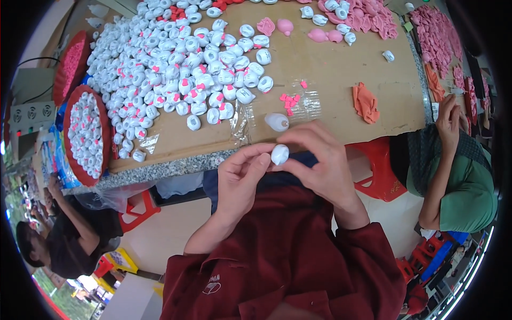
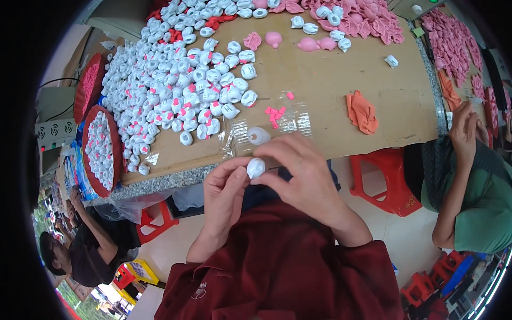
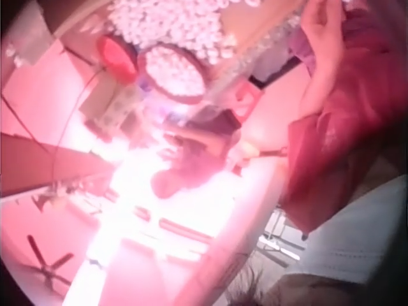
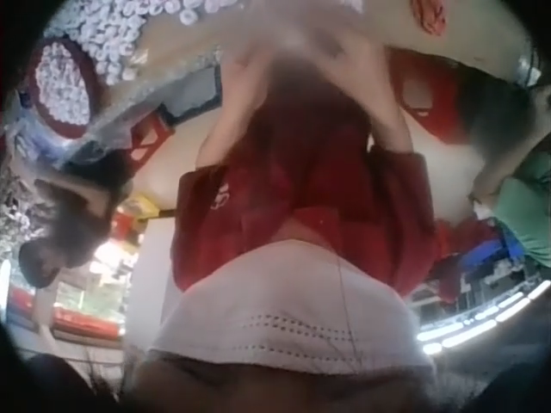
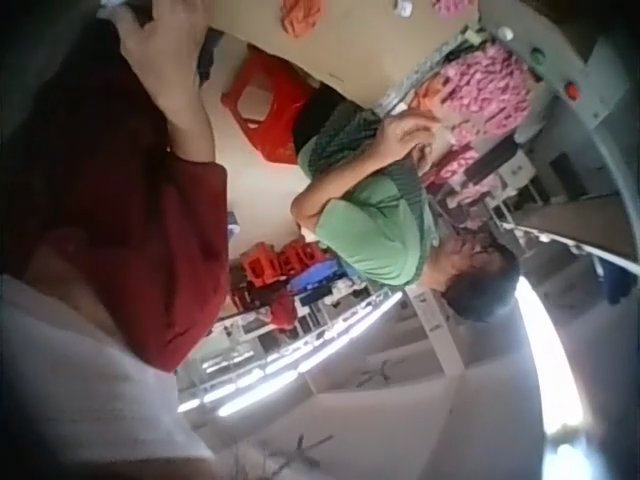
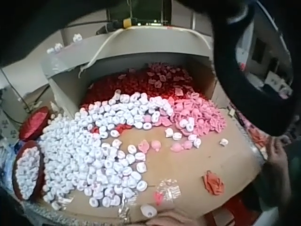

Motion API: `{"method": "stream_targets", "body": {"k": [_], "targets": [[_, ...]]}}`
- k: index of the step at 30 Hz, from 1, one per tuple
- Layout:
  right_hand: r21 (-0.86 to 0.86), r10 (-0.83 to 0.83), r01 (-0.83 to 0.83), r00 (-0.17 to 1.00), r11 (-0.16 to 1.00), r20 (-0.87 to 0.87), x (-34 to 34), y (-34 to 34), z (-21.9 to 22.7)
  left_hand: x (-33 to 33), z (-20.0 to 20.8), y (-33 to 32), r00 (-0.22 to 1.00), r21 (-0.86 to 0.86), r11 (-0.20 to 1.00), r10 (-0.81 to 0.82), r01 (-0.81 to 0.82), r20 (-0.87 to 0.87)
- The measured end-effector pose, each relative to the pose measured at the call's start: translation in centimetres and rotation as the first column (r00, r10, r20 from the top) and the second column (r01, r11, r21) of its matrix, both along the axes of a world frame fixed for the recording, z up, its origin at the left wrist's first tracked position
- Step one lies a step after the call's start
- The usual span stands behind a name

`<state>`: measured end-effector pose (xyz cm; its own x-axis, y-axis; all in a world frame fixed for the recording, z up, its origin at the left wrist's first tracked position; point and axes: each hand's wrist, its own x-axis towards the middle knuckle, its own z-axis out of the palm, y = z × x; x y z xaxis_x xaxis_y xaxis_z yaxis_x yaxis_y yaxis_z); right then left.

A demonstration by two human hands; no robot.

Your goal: Gluing small pink decorative pieces onto white toy components in a factory setting.

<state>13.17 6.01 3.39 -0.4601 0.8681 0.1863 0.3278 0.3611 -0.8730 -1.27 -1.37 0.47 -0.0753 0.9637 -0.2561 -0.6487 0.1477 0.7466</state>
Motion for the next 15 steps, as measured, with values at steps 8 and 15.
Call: {"method": "stream_targets", "body": {"k": [8,15], "targets": [[0.239,-0.057,0.000,0.971,0.971,0.231,-0.8,-1.5,-0.1,-0.1,0.5,0.2,0.986,-0.059,0.995,0.076,-0.085,-0.146],[0.129,-0.226,0.214,0.970,0.968,0.087,-1.3,0.7,-1.3,-2.4,-0.3,0.8,0.992,-0.072,0.989,0.126,-0.127,-0.023]]}}
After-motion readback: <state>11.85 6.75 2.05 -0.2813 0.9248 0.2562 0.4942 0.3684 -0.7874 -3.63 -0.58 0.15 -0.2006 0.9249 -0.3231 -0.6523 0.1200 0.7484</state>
